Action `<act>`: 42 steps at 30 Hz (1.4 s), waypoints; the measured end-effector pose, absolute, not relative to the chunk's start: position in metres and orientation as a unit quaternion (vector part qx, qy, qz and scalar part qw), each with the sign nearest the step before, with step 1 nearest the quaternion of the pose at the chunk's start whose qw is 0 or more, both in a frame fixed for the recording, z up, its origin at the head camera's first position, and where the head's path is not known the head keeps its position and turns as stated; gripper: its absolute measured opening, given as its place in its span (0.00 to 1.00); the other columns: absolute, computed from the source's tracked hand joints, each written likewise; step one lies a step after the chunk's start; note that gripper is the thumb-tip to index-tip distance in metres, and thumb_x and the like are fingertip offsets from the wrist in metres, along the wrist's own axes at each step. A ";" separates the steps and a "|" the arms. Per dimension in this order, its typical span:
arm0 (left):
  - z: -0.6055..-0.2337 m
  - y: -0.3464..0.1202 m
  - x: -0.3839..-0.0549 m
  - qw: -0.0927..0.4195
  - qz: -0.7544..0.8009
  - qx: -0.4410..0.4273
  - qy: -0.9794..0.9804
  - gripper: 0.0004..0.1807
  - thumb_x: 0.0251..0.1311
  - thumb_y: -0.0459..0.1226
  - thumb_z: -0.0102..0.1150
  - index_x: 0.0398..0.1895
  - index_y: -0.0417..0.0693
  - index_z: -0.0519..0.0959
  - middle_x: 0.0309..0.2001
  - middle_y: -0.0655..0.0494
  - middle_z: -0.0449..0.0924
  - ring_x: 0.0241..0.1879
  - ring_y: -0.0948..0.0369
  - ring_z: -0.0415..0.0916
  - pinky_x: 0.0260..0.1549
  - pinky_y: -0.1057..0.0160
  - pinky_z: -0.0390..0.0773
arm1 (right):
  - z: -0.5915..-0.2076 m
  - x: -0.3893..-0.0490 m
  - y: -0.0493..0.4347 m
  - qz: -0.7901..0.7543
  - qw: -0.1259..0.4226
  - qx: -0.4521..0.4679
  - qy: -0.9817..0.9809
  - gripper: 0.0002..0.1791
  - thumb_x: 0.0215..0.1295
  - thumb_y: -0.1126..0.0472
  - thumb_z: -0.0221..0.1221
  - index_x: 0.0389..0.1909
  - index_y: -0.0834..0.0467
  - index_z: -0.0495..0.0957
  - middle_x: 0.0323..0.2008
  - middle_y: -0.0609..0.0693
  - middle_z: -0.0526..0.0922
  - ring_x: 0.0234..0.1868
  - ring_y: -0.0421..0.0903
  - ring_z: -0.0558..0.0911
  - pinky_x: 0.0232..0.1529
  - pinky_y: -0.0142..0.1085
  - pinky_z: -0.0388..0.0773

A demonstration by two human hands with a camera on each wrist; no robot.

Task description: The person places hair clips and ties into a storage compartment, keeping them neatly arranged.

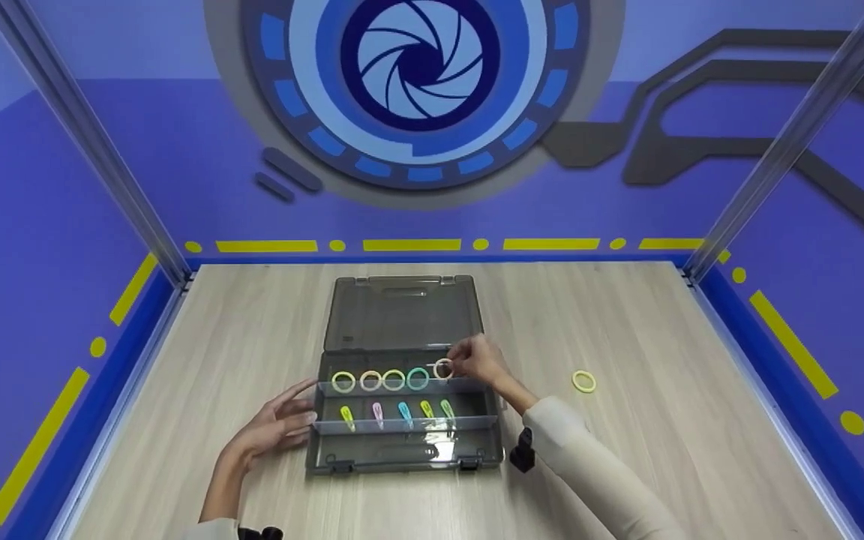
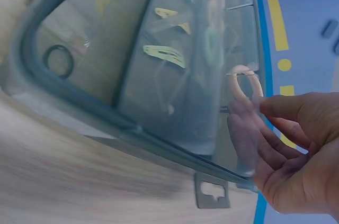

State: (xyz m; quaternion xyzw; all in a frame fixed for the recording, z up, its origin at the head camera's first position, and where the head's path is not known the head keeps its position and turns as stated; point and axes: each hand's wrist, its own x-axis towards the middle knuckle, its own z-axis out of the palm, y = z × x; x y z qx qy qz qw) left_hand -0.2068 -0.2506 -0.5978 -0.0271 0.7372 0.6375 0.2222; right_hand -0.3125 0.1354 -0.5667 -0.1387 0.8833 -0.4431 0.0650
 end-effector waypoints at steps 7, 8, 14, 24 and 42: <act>-0.599 -0.251 -0.207 0.223 0.643 -0.020 0.732 0.41 0.72 0.40 0.60 0.83 0.53 0.52 0.73 0.31 0.61 0.59 0.54 0.77 0.55 0.54 0.82 | -0.576 -0.310 0.131 -0.379 0.008 -0.158 0.912 0.04 0.52 0.75 0.66 0.29 0.69 0.87 0.26 0.59 0.89 0.25 0.44 0.82 0.29 0.34 0.78; -0.599 -0.251 -0.207 0.224 0.644 -0.020 0.731 0.41 0.72 0.40 0.60 0.83 0.52 0.52 0.73 0.31 0.61 0.59 0.54 0.78 0.55 0.54 0.82 | -0.577 -0.310 0.131 -0.374 0.004 -0.161 0.913 0.03 0.52 0.75 0.67 0.29 0.68 0.87 0.26 0.58 0.89 0.26 0.44 0.83 0.30 0.36 0.80; -0.599 -0.251 -0.207 0.222 0.646 -0.019 0.730 0.41 0.72 0.41 0.60 0.82 0.51 0.52 0.73 0.30 0.61 0.60 0.52 0.78 0.55 0.53 0.82 | -0.580 -0.310 0.129 -0.366 0.010 -0.157 0.917 0.02 0.53 0.75 0.68 0.29 0.68 0.88 0.27 0.58 0.89 0.28 0.47 0.84 0.33 0.41 0.82; -0.601 -0.252 -0.208 0.223 0.649 -0.003 0.727 0.41 0.72 0.40 0.61 0.82 0.51 0.52 0.71 0.31 0.63 0.57 0.57 0.78 0.54 0.57 0.82 | -0.569 -0.312 0.136 -0.387 0.040 -0.160 0.907 0.05 0.55 0.75 0.67 0.33 0.70 0.87 0.31 0.61 0.90 0.31 0.51 0.87 0.36 0.41 0.84; -0.597 -0.250 -0.203 0.219 0.648 -0.007 0.730 0.42 0.71 0.43 0.61 0.83 0.53 0.52 0.73 0.31 0.60 0.62 0.52 0.76 0.56 0.55 0.82 | -0.531 -0.323 0.207 -0.441 0.075 -0.090 0.890 0.09 0.65 0.75 0.61 0.45 0.75 0.83 0.34 0.71 0.87 0.35 0.64 0.89 0.32 0.45 0.87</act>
